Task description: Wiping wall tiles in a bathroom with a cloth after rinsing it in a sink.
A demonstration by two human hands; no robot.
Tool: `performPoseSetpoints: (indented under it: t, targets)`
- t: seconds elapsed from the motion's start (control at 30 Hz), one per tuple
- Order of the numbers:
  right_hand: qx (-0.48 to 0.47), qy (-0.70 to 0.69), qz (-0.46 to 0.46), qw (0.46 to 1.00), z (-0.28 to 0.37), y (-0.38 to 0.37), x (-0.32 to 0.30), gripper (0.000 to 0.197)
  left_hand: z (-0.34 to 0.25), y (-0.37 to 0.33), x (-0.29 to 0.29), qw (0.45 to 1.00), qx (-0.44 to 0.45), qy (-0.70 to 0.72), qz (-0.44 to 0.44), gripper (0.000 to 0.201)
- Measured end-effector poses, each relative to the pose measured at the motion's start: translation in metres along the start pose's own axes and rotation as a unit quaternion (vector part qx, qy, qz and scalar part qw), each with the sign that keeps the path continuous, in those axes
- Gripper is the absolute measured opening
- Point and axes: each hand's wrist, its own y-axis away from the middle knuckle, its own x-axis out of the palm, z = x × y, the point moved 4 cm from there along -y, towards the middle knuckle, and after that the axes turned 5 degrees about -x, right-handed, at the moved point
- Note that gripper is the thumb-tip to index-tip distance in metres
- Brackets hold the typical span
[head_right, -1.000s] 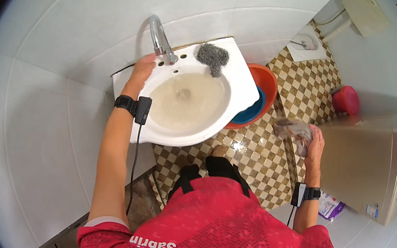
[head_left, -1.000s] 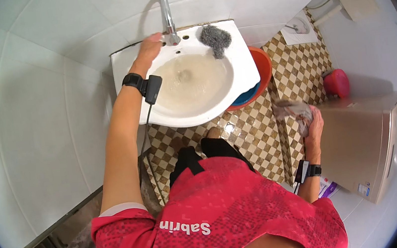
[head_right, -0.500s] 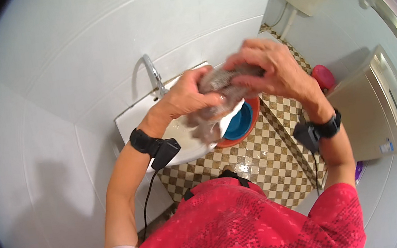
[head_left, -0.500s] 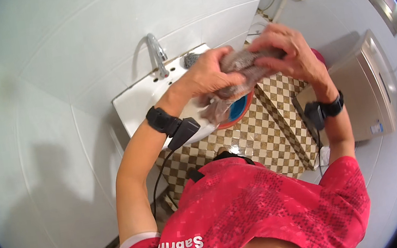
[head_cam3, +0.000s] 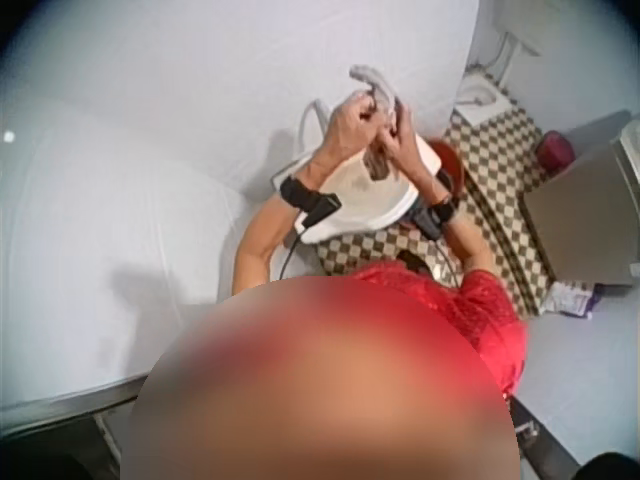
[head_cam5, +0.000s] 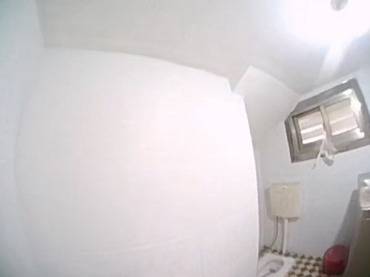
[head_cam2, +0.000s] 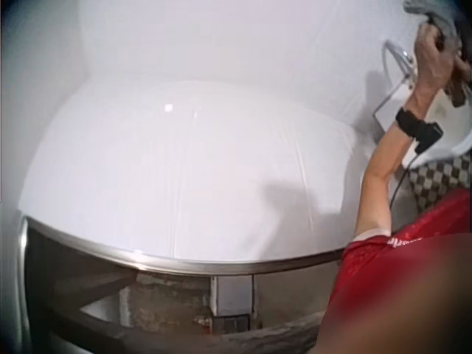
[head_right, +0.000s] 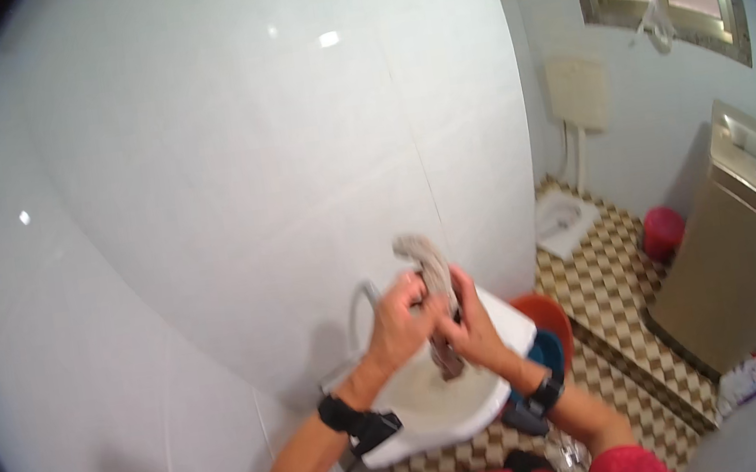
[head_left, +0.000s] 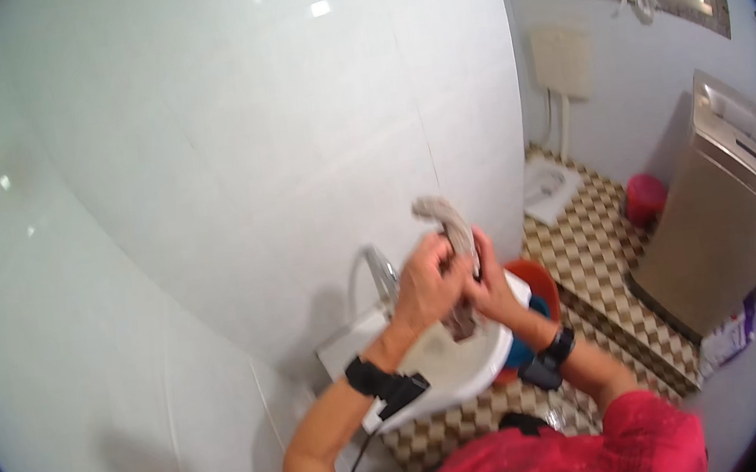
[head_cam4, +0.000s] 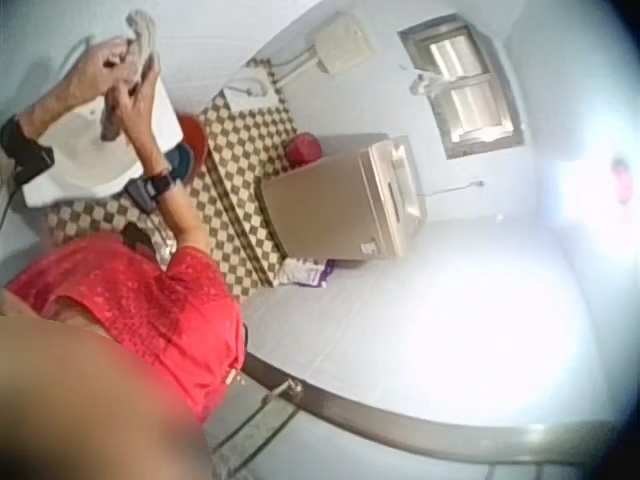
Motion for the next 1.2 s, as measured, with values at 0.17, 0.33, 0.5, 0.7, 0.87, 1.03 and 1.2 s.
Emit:
performPoseSetpoints:
  t: [0.17,0.33,0.5,0.7,0.87,1.03,1.2]
  targets:
    - [0.016,-0.163,-0.095,0.982,-0.013,-0.034,-0.002,0.053,-0.012,-0.032,-0.016,0.99,0.02,-0.115,0.075,0.025]
    - [0.078,-0.328,-0.165,0.927,-0.04,-0.143,-0.076,0.036,-0.031,-0.071,-0.087,0.926,0.135,-0.34,-0.093,0.035]
    - [-0.136,-0.447,-0.219,0.857,-0.017,-0.332,-0.167,0.047,-0.008,-0.12,-0.214,0.776,0.09,-0.588,-0.211,0.067]
    - [-0.095,-0.334,-0.233,0.908,-0.09,-0.515,-0.222,0.061,-0.007,-0.139,-0.252,0.685,0.005,-0.711,-0.16,0.097]
    - [-0.108,0.404,-0.336,0.844,-0.089,-0.569,-0.148,0.069,0.007,-0.137,-0.256,0.67,0.022,-0.731,-0.131,0.1]
    - [-0.084,0.324,-0.229,0.914,0.013,-0.655,-0.132,0.073,0.009,-0.131,-0.255,0.66,0.037,-0.738,-0.136,0.096]
    - [-0.258,0.422,-0.204,0.845,0.158,-0.709,-0.015,0.07,-0.001,-0.14,-0.251,0.678,0.06,-0.72,-0.135,0.095]
